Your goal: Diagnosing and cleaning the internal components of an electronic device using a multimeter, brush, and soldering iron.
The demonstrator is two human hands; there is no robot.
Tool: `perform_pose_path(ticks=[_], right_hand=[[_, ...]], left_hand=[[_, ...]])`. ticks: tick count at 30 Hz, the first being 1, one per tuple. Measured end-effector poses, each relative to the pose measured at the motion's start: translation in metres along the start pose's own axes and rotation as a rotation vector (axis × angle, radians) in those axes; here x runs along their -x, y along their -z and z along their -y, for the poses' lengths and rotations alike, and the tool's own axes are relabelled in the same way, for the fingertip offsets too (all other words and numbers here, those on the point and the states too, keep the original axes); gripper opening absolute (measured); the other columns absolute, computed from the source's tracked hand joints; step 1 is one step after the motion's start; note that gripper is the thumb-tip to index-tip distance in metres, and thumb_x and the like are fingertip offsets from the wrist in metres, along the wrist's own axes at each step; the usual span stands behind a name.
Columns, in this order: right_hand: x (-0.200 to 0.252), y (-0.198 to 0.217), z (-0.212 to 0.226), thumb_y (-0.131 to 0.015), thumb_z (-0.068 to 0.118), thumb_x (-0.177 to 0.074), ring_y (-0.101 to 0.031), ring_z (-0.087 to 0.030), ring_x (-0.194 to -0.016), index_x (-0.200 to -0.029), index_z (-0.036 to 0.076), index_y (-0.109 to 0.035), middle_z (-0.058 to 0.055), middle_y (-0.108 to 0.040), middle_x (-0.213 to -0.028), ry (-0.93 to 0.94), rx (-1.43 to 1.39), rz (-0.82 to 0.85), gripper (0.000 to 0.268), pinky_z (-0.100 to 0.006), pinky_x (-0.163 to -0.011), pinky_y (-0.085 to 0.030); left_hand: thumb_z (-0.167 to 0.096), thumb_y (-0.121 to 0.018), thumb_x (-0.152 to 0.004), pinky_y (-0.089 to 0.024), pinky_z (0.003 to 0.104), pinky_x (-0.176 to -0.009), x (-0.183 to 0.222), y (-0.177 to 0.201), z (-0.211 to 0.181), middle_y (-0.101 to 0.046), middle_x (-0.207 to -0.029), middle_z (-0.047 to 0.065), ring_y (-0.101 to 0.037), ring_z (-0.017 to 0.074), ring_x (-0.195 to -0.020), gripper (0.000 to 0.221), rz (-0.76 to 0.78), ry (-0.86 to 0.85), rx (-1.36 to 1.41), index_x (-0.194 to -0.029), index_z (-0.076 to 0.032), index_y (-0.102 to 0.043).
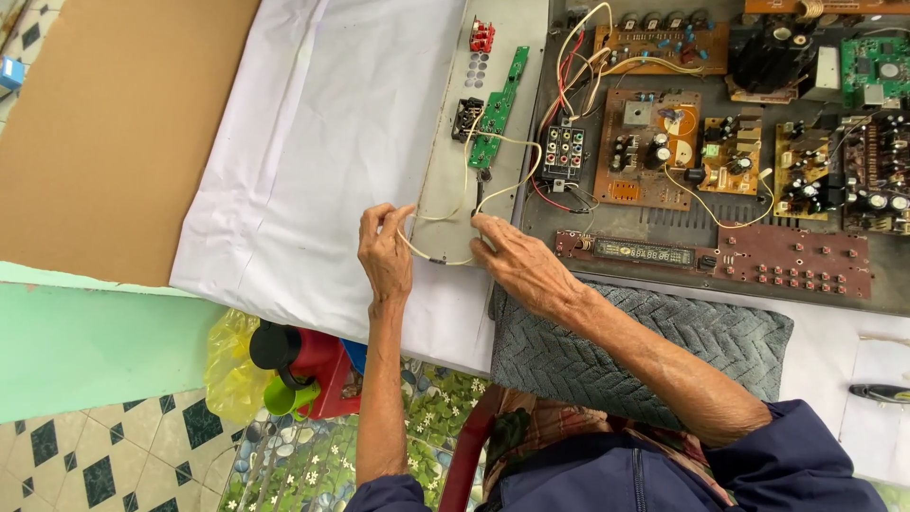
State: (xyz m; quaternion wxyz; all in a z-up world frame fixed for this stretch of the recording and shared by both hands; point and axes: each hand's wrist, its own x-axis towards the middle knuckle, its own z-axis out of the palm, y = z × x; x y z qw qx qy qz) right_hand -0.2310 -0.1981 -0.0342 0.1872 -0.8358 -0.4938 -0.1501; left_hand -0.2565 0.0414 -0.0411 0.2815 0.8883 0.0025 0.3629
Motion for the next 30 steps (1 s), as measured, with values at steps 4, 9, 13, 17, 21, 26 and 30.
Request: perform_pose_path(ticks=[4,9,13,17,21,26,30], right_hand=[[-0.003,0.019,0.005,-0.072,0.008,-0.088,-0.058,-0.03,-0.133,-0.114,0.008,-0.066,-0.013,-0.057,-0.122,-0.013,0.162,0.046,0.026,-0.05,-0.126,-0.027],[0.003,0.017,0.008,-0.074,0.019,-0.089,-0.056,-0.033,-0.132,-0.124,0.008,-0.06,-0.015,-0.058,-0.116,-0.003,0.146,-0.007,0.039,-0.054,-0.126,-0.025],[0.007,0.02,0.016,-0.074,0.021,-0.09,-0.056,-0.032,-0.13,-0.132,0.008,-0.056,-0.015,-0.059,-0.118,-0.006,0.123,-0.03,0.048,-0.054,-0.126,-0.025],[0.012,0.007,0.013,-0.065,0.021,-0.098,-0.057,-0.033,-0.127,-0.132,0.007,-0.057,-0.016,-0.058,-0.117,0.01,0.066,-0.067,0.037,-0.053,-0.124,-0.027],[0.016,0.001,0.011,-0.064,0.017,-0.098,-0.057,-0.033,-0.127,-0.127,0.006,-0.058,-0.016,-0.057,-0.117,0.031,0.043,-0.076,0.031,-0.053,-0.124,-0.029],[0.017,0.0,0.009,-0.064,0.01,-0.093,-0.058,-0.033,-0.125,-0.126,0.005,-0.059,-0.017,-0.058,-0.12,0.047,0.034,-0.104,0.034,-0.053,-0.124,-0.028],[0.021,-0.006,0.009,-0.062,0.007,-0.092,-0.058,-0.033,-0.124,-0.128,0.004,-0.059,-0.018,-0.057,-0.121,0.034,0.003,-0.119,0.037,-0.054,-0.123,-0.029]], left_hand=[[-0.004,-0.059,-0.104,-0.053,0.039,-0.092,-0.01,-0.009,0.011,-0.058,-0.098,0.003,-0.063,0.0259,-0.096,0.019,0.017,-0.057,-0.05,-0.111,-0.012,-0.075],[0.0,-0.055,-0.104,-0.051,0.04,-0.096,-0.007,-0.008,-0.006,-0.063,-0.1,0.005,-0.066,0.0266,-0.099,0.023,0.027,0.008,-0.012,-0.12,-0.012,-0.067],[0.021,-0.043,-0.091,-0.046,0.045,-0.105,0.003,0.012,-0.024,-0.068,-0.107,0.013,-0.065,0.0318,-0.111,0.052,0.139,0.081,-0.012,-0.131,-0.007,-0.062],[0.021,-0.034,-0.085,-0.044,0.049,-0.109,0.005,0.023,-0.033,-0.068,-0.126,0.017,-0.062,0.0367,-0.123,0.067,-0.027,0.158,0.063,-0.139,-0.007,-0.062],[-0.006,-0.044,-0.105,-0.045,0.041,-0.106,0.008,0.017,-0.047,-0.066,-0.126,0.007,-0.063,0.0271,-0.12,0.036,-0.178,0.072,-0.118,-0.134,-0.011,-0.065],[-0.017,-0.076,-0.095,-0.041,0.035,-0.095,-0.011,-0.001,-0.081,-0.067,-0.094,-0.007,-0.062,0.0155,-0.097,0.008,-0.014,-0.043,-0.119,-0.103,-0.02,-0.077],[-0.024,-0.079,-0.094,-0.043,0.035,-0.087,-0.022,-0.023,-0.071,-0.066,-0.087,-0.002,-0.062,0.0146,-0.089,0.012,0.164,0.012,-0.103,-0.102,-0.016,-0.077]])
